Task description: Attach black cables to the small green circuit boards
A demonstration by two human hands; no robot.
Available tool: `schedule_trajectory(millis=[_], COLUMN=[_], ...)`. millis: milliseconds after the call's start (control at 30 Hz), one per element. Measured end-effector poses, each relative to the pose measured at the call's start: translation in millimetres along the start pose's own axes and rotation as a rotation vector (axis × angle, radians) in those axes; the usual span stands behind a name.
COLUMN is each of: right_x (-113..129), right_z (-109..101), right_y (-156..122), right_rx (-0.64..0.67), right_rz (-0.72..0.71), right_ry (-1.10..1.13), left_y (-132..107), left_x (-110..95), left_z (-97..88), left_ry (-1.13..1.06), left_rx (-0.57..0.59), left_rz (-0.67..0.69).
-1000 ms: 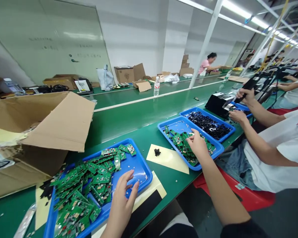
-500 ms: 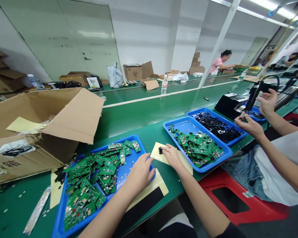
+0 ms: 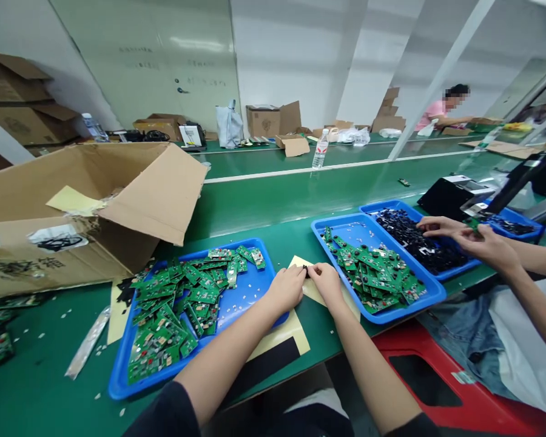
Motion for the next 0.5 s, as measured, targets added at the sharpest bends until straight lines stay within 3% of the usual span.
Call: schedule_trajectory(millis=[267, 400, 500], right_x=[-11, -12, -11], right_z=[0, -10, -14], right_y=[11, 12, 5], right_rx=[0.132, 0.069, 0.008], right_rz=[0.037, 0.057, 0.037], right_ry=[0.002, 0.02, 0.066], left_y=[-2, -2, -18], left_x=[-2, -6, -10], left_z=[4.4, 0.2, -16.5], left_ry=[-0.032, -0.046, -0.072], left_rx=[0.028, 0.024, -0.03], left_rz=[-0.012, -0.014, -0.018])
Point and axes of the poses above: each hand's wrist, its own y-axis towards the middle knuckle, its own z-axis out of the palm, x = y × z, the point moved 9 cm from there along y, towards the middle knuckle, and after that the axes turned 13 degrees about x, right-handed, at the moved point
